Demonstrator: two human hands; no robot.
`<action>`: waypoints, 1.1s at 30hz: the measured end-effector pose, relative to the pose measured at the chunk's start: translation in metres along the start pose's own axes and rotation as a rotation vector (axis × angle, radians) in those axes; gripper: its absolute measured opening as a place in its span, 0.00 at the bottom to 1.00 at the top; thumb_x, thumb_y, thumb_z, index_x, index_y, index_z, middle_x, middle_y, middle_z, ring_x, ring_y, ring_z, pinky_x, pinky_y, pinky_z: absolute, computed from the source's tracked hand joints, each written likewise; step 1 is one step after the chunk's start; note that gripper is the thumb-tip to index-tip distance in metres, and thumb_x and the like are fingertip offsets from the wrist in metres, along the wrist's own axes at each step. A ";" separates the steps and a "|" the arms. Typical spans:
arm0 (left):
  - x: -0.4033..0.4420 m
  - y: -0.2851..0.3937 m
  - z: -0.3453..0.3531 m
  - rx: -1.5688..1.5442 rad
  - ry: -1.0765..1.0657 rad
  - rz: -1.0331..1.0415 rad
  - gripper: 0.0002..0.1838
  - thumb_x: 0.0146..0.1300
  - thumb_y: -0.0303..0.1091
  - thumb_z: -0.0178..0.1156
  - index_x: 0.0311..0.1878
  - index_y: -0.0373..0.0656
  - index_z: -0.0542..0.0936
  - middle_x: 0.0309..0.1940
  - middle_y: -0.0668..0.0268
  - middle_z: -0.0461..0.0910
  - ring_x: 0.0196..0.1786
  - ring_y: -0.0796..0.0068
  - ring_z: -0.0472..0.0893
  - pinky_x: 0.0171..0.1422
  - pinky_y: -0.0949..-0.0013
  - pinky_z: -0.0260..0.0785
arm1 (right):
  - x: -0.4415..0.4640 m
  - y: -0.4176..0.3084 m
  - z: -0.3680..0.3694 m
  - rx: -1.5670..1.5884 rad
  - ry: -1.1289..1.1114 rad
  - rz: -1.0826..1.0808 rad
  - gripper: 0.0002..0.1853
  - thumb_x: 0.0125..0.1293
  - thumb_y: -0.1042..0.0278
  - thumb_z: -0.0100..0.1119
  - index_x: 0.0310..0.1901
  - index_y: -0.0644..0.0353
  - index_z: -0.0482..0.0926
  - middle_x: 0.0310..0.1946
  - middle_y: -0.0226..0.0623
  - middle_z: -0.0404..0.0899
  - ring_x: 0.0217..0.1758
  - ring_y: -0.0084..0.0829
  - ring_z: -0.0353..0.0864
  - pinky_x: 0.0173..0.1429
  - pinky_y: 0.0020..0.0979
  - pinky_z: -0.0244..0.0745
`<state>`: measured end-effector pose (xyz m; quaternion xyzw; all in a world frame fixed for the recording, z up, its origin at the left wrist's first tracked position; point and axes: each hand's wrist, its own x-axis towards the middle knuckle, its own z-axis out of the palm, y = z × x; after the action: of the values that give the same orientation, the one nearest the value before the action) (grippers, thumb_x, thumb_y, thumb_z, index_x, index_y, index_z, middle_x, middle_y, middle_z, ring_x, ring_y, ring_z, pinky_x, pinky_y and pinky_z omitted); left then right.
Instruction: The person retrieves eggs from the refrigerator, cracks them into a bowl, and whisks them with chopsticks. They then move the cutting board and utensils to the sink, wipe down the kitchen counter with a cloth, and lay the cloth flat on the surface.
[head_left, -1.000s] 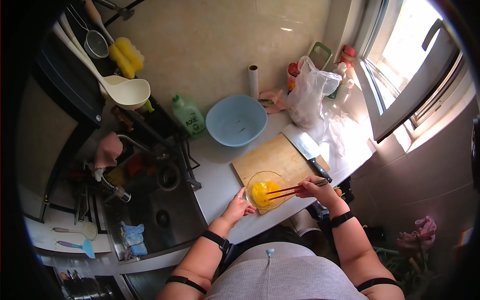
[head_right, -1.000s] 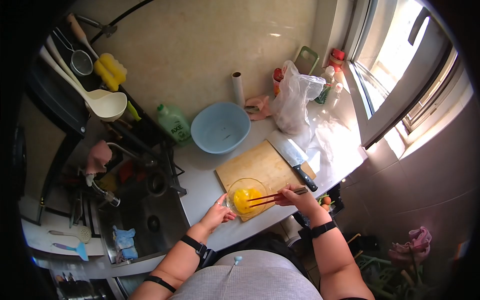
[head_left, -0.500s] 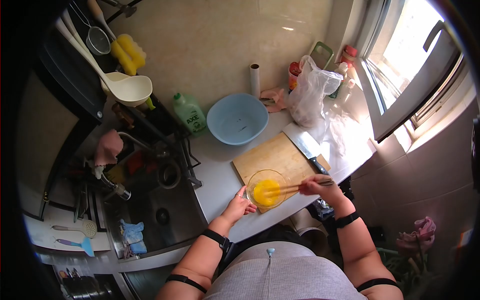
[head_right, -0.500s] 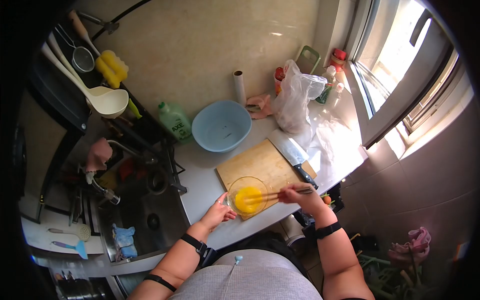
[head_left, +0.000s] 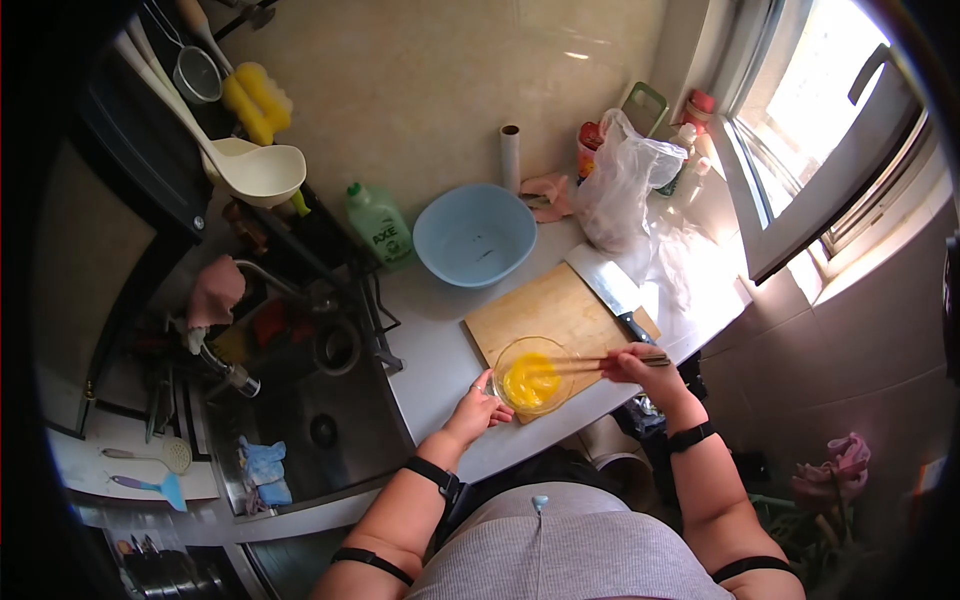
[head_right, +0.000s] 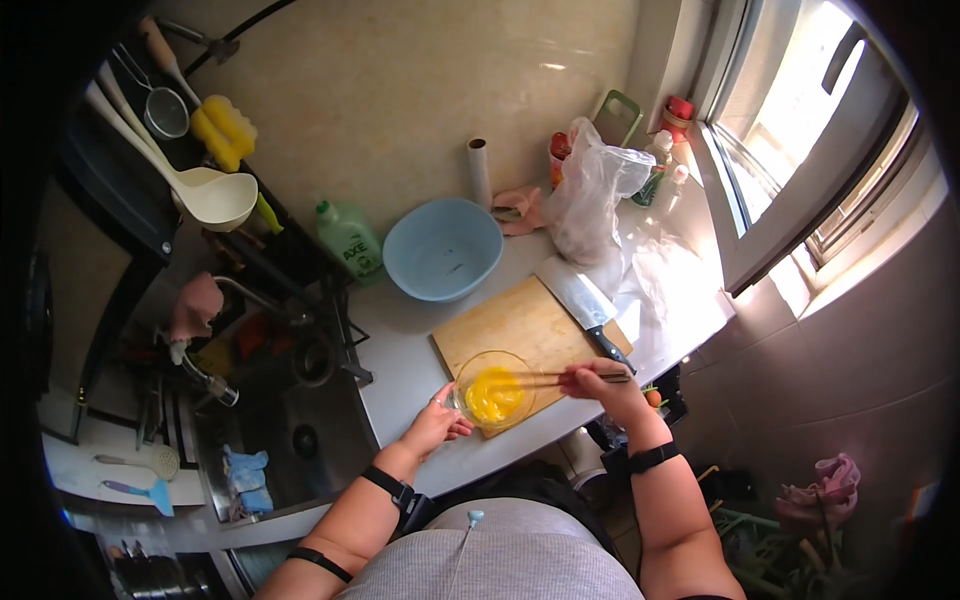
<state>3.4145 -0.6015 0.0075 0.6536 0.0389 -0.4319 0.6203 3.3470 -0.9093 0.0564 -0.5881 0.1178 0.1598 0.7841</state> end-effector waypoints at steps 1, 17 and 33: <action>-0.001 -0.001 0.000 -0.004 0.005 0.000 0.35 0.65 0.26 0.42 0.72 0.49 0.39 0.34 0.58 0.78 0.30 0.77 0.78 0.33 0.79 0.70 | 0.003 0.005 -0.004 0.019 0.068 -0.030 0.12 0.67 0.70 0.50 0.45 0.70 0.74 0.40 0.45 0.79 0.44 0.35 0.81 0.51 0.31 0.77; -0.004 0.004 0.003 0.006 0.023 -0.035 0.34 0.65 0.26 0.42 0.72 0.51 0.41 0.35 0.59 0.78 0.31 0.79 0.77 0.34 0.79 0.69 | 0.007 0.010 -0.002 0.033 0.103 0.022 0.12 0.68 0.68 0.49 0.46 0.69 0.73 0.42 0.47 0.79 0.44 0.36 0.82 0.51 0.31 0.77; -0.002 0.006 0.003 0.022 0.024 -0.017 0.34 0.65 0.25 0.42 0.72 0.48 0.41 0.34 0.59 0.78 0.30 0.78 0.78 0.33 0.78 0.69 | 0.001 0.003 0.000 0.025 0.050 0.010 0.12 0.67 0.67 0.50 0.43 0.69 0.74 0.38 0.45 0.80 0.41 0.36 0.82 0.49 0.31 0.78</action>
<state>3.4151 -0.6042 0.0137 0.6650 0.0472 -0.4298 0.6090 3.3466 -0.9081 0.0533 -0.5813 0.1424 0.1476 0.7874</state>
